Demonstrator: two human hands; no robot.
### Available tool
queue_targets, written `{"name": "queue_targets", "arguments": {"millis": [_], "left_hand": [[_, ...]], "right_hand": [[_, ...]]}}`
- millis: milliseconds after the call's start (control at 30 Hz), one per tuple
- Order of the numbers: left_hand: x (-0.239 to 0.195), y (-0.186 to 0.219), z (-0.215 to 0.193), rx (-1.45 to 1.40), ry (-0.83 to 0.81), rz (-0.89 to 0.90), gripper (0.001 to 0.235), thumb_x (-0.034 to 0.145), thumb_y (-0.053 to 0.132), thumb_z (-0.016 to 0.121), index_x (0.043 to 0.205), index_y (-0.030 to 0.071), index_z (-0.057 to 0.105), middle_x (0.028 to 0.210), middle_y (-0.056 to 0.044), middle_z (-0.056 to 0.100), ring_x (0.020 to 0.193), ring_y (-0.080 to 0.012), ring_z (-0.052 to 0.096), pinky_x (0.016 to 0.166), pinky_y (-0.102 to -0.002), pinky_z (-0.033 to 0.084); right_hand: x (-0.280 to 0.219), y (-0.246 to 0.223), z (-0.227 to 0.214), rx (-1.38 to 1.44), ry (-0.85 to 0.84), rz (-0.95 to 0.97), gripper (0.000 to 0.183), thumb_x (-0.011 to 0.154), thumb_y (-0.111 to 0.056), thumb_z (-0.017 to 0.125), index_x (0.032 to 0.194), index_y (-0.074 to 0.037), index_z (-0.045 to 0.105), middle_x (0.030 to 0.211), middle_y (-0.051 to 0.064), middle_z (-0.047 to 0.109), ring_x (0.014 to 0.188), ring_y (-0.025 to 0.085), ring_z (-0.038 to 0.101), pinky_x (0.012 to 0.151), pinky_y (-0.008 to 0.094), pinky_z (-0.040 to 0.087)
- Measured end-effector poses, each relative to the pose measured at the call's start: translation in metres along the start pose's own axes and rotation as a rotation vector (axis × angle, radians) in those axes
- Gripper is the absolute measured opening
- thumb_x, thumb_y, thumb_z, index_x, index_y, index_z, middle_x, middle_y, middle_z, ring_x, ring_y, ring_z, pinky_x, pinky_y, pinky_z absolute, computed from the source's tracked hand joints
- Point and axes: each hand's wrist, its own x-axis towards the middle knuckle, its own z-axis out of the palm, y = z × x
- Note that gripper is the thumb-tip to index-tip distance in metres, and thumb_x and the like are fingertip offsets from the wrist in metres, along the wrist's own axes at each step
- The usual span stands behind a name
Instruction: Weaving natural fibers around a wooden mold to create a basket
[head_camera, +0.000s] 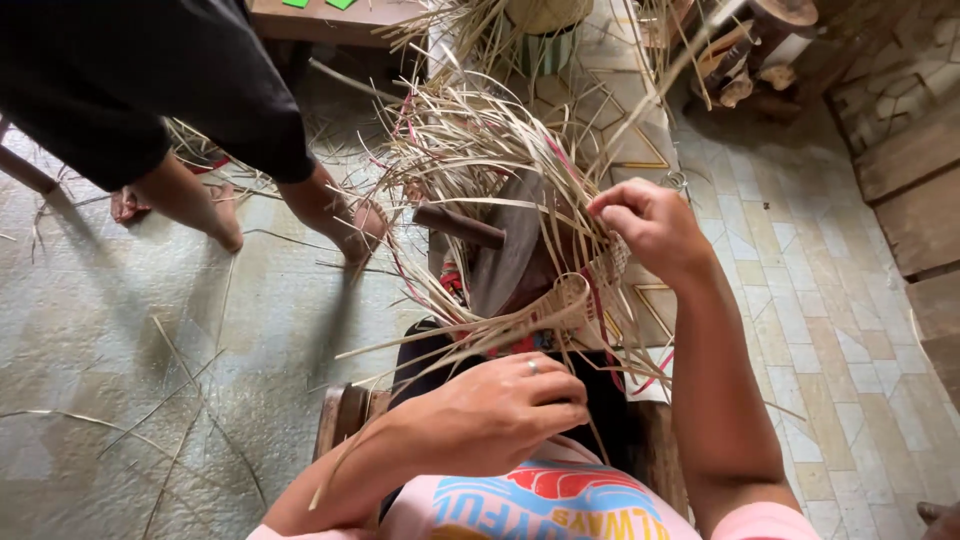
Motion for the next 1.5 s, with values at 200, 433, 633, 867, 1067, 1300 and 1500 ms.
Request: {"name": "queue_targets", "arguments": {"millis": [200,433,633,867,1067,1300,1500], "left_hand": [[-0.024,-0.086,0.022,0.919,0.373,-0.366,0.012,0.071,0.010,0.062,0.077,0.018,0.055,0.073,-0.003,0.054,0.055,-0.0240,0.057,0.049,-0.041,0.045],[0.006,-0.147,-0.001,0.947,0.573,-0.571,0.040,0.081,0.020,0.075,0.120,0.019,0.067,0.086,-0.002,0.054,0.069,-0.0256,0.064,0.051,-0.044,0.057],[0.038,-0.128,-0.028,1.174,0.623,-0.460,0.007,0.086,0.024,0.067,0.089,0.030,0.064,0.066,0.007,0.051,0.055,-0.0164,0.062,0.047,-0.031,0.050],[0.048,-0.100,-0.052,1.089,0.667,-0.374,0.005,0.088,0.023,0.070,0.091,0.026,0.068,0.064,0.006,0.054,0.060,-0.0183,0.066,0.052,-0.031,0.054],[0.043,-0.081,-0.051,1.053,0.672,-0.389,0.009,0.087,0.021,0.073,0.093,0.026,0.068,0.065,0.004,0.054,0.061,-0.0195,0.065,0.053,-0.032,0.055],[0.047,-0.063,-0.053,1.004,0.700,-0.316,0.013,0.086,0.014,0.073,0.093,0.023,0.068,0.064,0.003,0.052,0.059,-0.0196,0.063,0.053,-0.031,0.054],[0.059,-0.043,-0.054,0.925,0.739,-0.231,0.012,0.088,0.011,0.076,0.084,0.020,0.068,0.064,0.000,0.055,0.056,-0.0204,0.059,0.050,-0.029,0.051]], "right_hand": [[0.008,0.005,0.008,0.184,-0.027,-0.103,0.020,0.087,-0.012,0.058,0.093,-0.008,0.077,0.084,0.011,0.063,0.086,0.021,0.057,0.077,0.037,0.049],[0.019,0.007,0.012,0.237,-0.024,-0.115,0.026,0.081,-0.004,0.056,0.095,-0.006,0.077,0.087,0.007,0.058,0.077,0.014,0.050,0.066,0.029,0.044],[0.018,-0.009,0.005,0.448,-0.130,-0.111,0.027,0.072,0.009,0.048,0.083,0.000,0.071,0.078,0.005,0.060,0.072,0.011,0.052,0.063,0.024,0.040],[0.027,-0.003,0.004,0.487,-0.166,-0.161,0.018,0.085,0.003,0.067,0.103,0.003,0.071,0.083,0.011,0.068,0.072,0.014,0.062,0.066,0.026,0.049],[0.039,-0.001,0.011,0.097,-0.114,-0.126,0.013,0.085,-0.015,0.077,0.095,-0.006,0.078,0.072,0.006,0.068,0.065,0.013,0.059,0.060,0.029,0.045],[0.012,-0.017,-0.016,0.009,-0.099,-0.079,0.021,0.089,-0.028,0.077,0.084,-0.009,0.079,0.060,0.010,0.065,0.057,0.017,0.058,0.055,0.029,0.044],[0.016,-0.007,-0.018,-0.011,-0.167,-0.078,0.016,0.090,-0.023,0.071,0.085,-0.009,0.079,0.065,0.009,0.068,0.062,0.017,0.056,0.059,0.033,0.045]]}}
